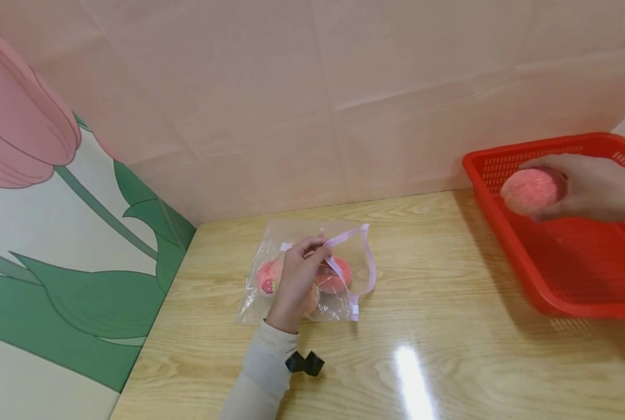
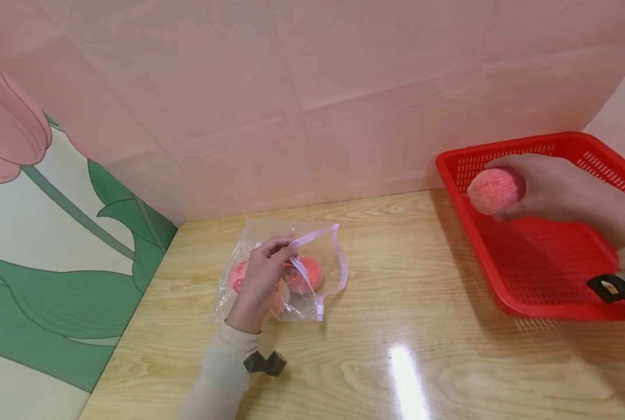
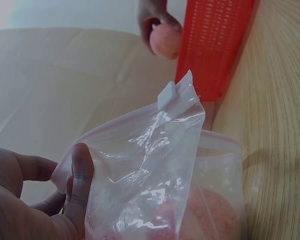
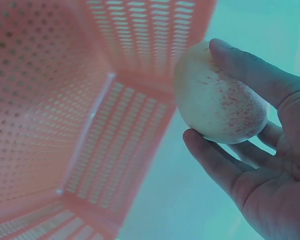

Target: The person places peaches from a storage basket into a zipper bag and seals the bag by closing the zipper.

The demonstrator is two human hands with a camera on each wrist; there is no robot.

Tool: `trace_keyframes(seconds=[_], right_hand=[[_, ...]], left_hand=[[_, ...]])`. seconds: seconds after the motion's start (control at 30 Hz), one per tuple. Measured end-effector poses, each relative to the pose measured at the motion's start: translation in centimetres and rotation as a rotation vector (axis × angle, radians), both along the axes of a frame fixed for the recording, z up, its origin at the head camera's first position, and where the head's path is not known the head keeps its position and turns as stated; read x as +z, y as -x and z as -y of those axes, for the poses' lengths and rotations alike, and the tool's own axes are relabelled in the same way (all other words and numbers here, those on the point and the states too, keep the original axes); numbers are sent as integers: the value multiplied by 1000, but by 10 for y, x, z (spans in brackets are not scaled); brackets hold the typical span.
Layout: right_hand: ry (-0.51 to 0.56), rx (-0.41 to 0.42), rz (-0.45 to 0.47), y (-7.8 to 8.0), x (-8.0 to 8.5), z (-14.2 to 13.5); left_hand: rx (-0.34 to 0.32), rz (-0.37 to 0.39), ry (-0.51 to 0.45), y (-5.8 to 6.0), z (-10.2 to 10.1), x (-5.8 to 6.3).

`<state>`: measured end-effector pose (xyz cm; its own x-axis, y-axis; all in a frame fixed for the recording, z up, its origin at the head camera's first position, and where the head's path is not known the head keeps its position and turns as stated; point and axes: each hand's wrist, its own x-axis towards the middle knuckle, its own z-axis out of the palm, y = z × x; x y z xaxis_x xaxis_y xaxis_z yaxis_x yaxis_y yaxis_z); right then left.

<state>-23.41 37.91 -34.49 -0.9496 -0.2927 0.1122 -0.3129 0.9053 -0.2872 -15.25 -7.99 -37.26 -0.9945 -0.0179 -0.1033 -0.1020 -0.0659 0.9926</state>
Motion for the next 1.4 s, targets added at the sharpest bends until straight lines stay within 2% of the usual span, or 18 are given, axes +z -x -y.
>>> trace_keyframes(seconds=[0.17, 0.37, 0.87, 1.2, 1.4], right_hand=[[-2, 23, -36, -11, 14, 11], [18, 33, -64, -24, 21, 28], [72, 51, -53, -37, 19, 52], [84, 48, 3, -60, 20, 80], [110, 81, 18, -71, 23, 97]], left_hand=[[1, 8, -5, 0, -1, 0], [2, 8, 3, 1, -1, 1], [6, -3, -2, 3, -4, 0], [4, 9, -7, 1, -5, -4], [-1, 10, -2, 3, -7, -2]])
